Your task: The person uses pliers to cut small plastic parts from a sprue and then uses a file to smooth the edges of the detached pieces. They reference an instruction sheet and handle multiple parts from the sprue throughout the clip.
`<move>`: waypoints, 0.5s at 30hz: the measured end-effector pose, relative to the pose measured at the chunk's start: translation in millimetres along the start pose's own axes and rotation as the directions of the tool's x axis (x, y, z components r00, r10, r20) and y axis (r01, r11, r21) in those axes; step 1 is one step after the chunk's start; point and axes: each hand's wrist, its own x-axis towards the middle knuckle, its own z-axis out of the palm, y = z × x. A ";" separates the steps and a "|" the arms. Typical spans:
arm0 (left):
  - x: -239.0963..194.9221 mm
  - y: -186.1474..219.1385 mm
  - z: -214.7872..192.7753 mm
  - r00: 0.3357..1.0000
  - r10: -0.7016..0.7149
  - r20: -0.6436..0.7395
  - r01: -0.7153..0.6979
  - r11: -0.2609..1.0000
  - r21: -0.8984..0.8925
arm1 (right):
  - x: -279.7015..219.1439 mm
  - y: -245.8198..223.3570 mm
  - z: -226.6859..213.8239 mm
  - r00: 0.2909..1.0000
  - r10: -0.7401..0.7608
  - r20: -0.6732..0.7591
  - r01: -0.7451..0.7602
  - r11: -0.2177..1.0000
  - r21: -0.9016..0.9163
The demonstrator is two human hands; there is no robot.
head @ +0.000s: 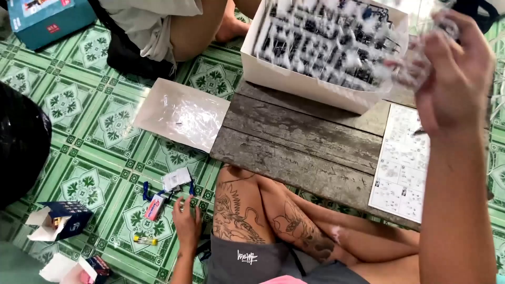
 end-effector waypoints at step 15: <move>-97.4 -25.3 -14.5 0.703 0.302 0.644 -0.366 0.930 -0.036 | -150.6 82.7 -54.5 0.910 0.411 -0.054 -0.415 0.903 -0.109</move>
